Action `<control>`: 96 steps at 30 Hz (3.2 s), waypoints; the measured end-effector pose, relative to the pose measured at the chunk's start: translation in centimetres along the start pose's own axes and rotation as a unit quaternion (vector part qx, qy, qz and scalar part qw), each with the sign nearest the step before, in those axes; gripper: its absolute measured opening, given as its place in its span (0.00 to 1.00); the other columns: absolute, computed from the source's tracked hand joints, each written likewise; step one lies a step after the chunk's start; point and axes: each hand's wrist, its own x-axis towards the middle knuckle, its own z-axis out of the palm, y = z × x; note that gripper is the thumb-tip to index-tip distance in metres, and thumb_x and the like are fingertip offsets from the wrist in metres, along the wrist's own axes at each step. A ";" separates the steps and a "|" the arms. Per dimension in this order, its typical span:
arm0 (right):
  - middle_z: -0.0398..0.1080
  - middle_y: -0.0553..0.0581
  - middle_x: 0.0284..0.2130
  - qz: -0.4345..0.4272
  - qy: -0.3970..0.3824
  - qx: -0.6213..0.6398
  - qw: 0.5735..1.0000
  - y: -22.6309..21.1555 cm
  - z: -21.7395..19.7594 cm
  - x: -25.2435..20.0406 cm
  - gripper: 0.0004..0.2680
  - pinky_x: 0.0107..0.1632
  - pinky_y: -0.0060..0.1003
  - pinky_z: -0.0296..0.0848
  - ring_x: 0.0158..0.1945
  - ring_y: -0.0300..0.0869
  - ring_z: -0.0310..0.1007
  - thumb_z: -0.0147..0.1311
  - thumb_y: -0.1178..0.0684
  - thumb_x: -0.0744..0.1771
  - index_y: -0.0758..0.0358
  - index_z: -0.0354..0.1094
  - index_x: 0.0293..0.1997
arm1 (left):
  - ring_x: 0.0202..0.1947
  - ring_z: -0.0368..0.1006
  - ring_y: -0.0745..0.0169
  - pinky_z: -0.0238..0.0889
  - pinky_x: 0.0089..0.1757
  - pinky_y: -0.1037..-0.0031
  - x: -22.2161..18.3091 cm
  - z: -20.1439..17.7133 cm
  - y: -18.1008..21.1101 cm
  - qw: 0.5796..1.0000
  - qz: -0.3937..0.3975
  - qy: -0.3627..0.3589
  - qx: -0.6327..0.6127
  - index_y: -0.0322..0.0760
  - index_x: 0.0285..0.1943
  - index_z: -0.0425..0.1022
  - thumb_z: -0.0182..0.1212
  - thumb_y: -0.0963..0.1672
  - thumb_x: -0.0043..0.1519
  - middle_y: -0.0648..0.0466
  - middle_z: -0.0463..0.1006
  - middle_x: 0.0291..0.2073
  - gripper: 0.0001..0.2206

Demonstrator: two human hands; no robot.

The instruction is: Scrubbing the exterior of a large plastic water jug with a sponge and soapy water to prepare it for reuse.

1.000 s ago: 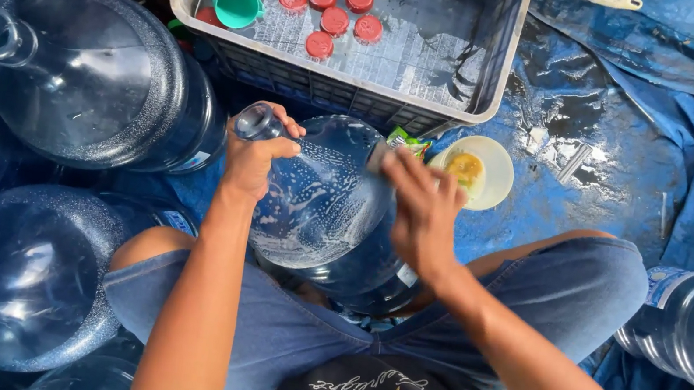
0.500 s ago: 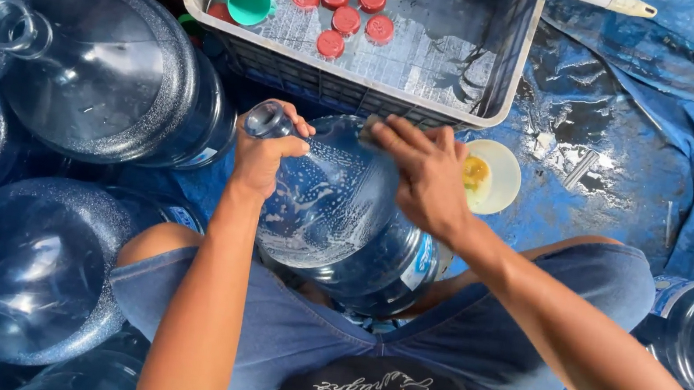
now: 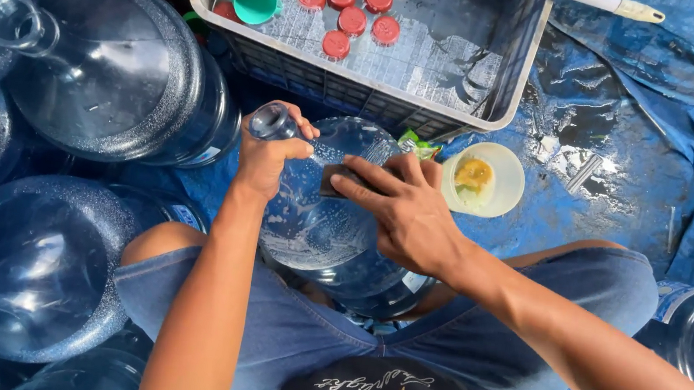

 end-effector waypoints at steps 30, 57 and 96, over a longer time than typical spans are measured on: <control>0.74 0.54 0.59 0.049 0.352 0.048 0.933 -3.7 8.4 -8.1 0.17 0.56 0.43 0.58 0.53 0.53 0.68 0.47 0.61 0.64 0.46 0.78 0.54 | 0.27 0.78 0.68 0.73 0.34 0.76 -0.8 4.7 1.8 0.953 -0.054 0.267 0.136 0.35 0.44 0.72 0.77 0.36 0.42 0.52 0.79 0.21 0.22; 0.73 0.58 0.60 0.065 0.346 0.127 0.927 -2.7 11.5 -9.6 0.16 0.55 0.46 0.60 0.51 0.55 0.70 0.54 0.62 0.63 0.51 0.77 0.55 | 0.31 0.81 0.54 0.76 0.40 0.68 0.0 -0.7 -0.1 0.995 0.009 0.103 -0.005 0.31 0.33 0.73 0.70 0.30 0.36 0.45 0.75 0.23 0.18; 0.66 0.62 0.39 0.152 0.015 -0.119 0.981 0.6 5.1 7.2 0.20 0.43 0.51 0.56 0.39 0.57 0.66 0.52 0.53 0.60 0.65 0.71 0.57 | 0.67 0.63 0.41 0.61 0.62 0.51 -0.8 3.4 1.4 0.997 0.037 0.047 0.041 0.37 0.69 0.71 0.72 0.48 0.63 0.40 0.74 0.62 0.27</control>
